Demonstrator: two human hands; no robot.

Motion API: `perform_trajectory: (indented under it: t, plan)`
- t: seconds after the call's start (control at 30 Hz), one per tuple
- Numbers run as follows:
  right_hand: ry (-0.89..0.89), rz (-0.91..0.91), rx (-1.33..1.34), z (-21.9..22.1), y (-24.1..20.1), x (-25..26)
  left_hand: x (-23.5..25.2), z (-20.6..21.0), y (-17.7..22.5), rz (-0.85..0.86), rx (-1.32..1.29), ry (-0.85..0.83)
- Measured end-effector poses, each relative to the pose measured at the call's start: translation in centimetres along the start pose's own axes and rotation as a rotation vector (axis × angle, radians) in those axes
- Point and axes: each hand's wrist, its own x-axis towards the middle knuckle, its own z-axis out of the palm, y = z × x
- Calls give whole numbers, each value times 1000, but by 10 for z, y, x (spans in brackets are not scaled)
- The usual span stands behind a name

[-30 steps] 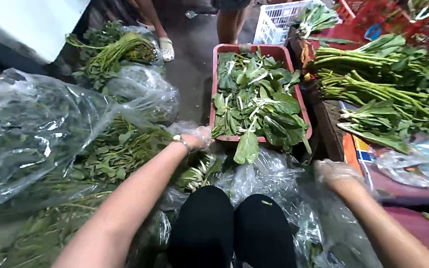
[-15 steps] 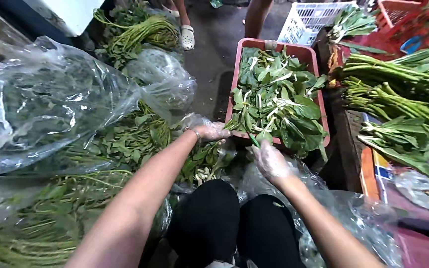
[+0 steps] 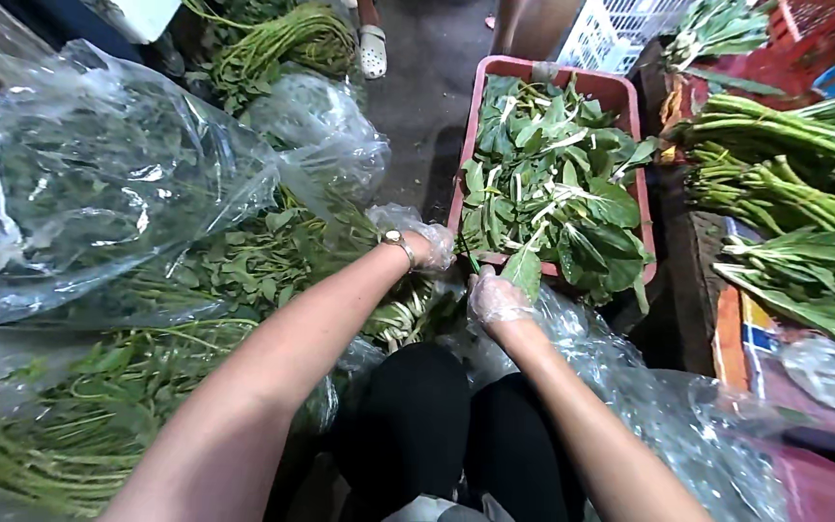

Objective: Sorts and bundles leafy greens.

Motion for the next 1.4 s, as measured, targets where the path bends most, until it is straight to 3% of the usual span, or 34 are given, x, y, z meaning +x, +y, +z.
perform_trajectory:
  t: [0.23, 0.33, 0.47, 0.6, 0.67, 0.77, 0.93, 1.0, 1.1, 1.27, 1.33, 1.4]
  plan:
    - [-67, -7, 19, -2, -6, 16, -3, -2, 3, 2, 2, -11]
    - [-41, -36, 28, 5, 2, 14, 0, 11, -7, 14, -24, 83]
    - [-47, -28, 56, 11, 13, 10, -19, -3, -14, -49, -318, 127]
    - [-89, -177, 157, -14, 25, 3, -26, -8, -53, 162, -958, 353]
    - [33, -261, 335, -35, 34, -5, -48, -20, -64, 283, -1130, 459]
    - [234, -285, 640, -53, 44, 0, -72, -30, -69, 414, -1151, 505]
    - [276, -603, 955, -77, 24, -25, -86, -27, -37, 578, -912, 285]
    - [188, -715, 944, -80, 17, -33, -89, -25, -29, 627, -862, 224]
    - [189, -718, 859, -78, 7, -36, -93, -29, -23, 678, -863, 172]
    - [383, -842, 260, -88, 13, -32, -101, -29, -25, 580, -692, 147]
    - [458, -789, 146, -99, 21, -36, -106, -26, -34, 504, -689, 183]
    - [561, -706, 174, -117, 44, -30, -114, -22, -51, 402, -847, 261]
